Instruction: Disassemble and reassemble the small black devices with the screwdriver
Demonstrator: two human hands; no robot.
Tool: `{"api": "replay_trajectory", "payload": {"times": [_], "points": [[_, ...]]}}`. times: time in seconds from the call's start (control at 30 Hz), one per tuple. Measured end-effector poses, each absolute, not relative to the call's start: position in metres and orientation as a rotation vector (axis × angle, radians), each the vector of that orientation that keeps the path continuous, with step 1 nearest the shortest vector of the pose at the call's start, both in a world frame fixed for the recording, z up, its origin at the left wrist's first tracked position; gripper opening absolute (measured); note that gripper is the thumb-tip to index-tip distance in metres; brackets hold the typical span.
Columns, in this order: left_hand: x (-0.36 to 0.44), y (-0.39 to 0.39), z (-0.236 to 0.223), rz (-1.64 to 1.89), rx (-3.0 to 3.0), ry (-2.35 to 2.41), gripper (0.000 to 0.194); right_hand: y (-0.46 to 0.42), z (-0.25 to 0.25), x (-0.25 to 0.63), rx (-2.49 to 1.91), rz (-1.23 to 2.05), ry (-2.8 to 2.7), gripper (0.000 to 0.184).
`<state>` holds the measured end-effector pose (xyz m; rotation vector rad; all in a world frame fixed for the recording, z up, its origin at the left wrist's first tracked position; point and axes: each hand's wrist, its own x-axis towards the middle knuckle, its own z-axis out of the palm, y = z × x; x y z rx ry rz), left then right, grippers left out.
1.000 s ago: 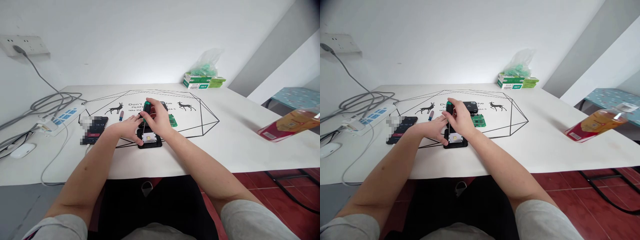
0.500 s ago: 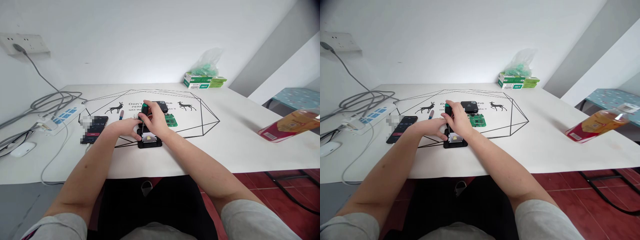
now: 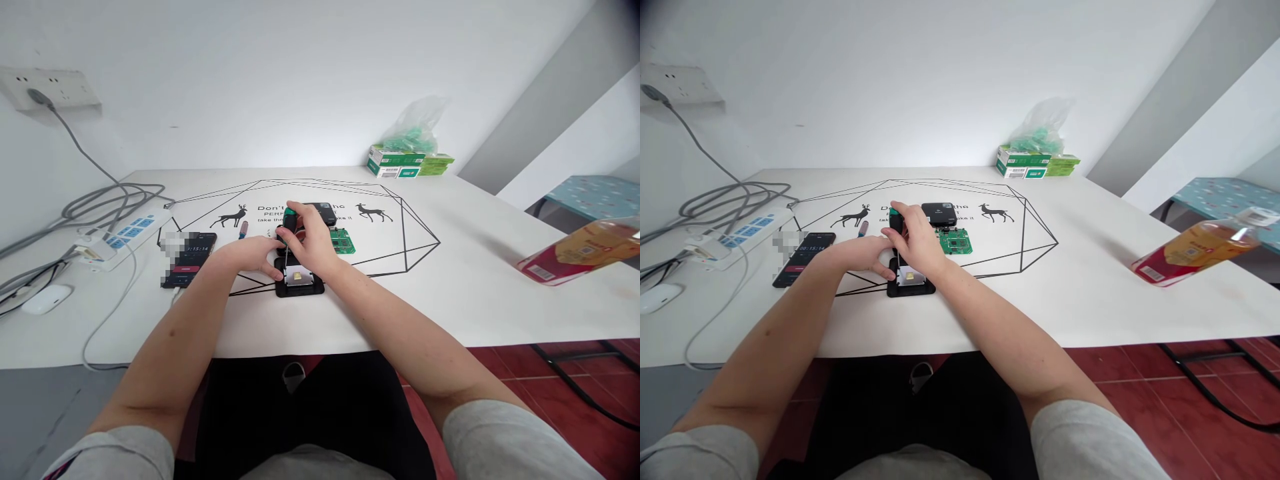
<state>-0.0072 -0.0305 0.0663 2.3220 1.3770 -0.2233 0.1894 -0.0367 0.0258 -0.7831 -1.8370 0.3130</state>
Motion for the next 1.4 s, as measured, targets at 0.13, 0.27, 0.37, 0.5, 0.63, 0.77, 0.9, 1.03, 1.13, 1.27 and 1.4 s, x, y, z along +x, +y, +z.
{"api": "replay_trajectory", "payload": {"times": [0.13,0.27,0.37,0.5,0.63,0.77,0.9,1.03,1.13,1.27,1.4], "points": [[-0.007,-0.029,0.065,-0.228,2.286,1.430,0.090,-0.036,0.027,0.190,-0.707,0.379,-1.876,0.046],[-0.008,-0.026,0.063,-0.257,2.274,1.448,0.091,-0.036,0.033,0.195,-0.598,0.541,-1.932,0.043],[-0.008,-0.028,0.063,-0.228,2.307,1.419,0.093,-0.036,0.037,0.199,-0.541,0.741,-1.933,0.047],[-0.008,-0.032,0.067,-0.203,2.324,1.428,0.100,-0.034,0.039,0.204,-0.449,0.917,-1.948,0.049],[-0.008,-0.034,0.067,-0.171,2.350,1.401,0.099,-0.033,0.039,0.207,-0.492,0.763,-1.941,0.040],[-0.008,-0.033,0.065,-0.138,2.403,1.446,0.104,-0.036,0.041,0.207,-0.515,0.658,-1.881,0.031],[-0.004,-0.036,0.071,-0.203,2.306,1.495,0.086,-0.040,0.042,0.206,-0.549,0.833,-1.741,0.021],[0.002,-0.041,0.079,-0.367,2.225,1.501,0.043,-0.040,0.041,0.204,-0.503,0.938,-1.675,0.032],[0.004,-0.042,0.077,-0.315,2.275,1.425,0.026,-0.040,0.039,0.202,-0.497,1.020,-1.670,0.050],[0.004,-0.042,0.072,-0.235,2.323,1.368,0.012,-0.043,0.036,0.200,-0.487,1.072,-1.700,0.049],[0.006,-0.043,0.072,-0.236,2.328,1.395,0.004,-0.041,0.035,0.202,-0.505,0.850,-1.817,0.046]]}}
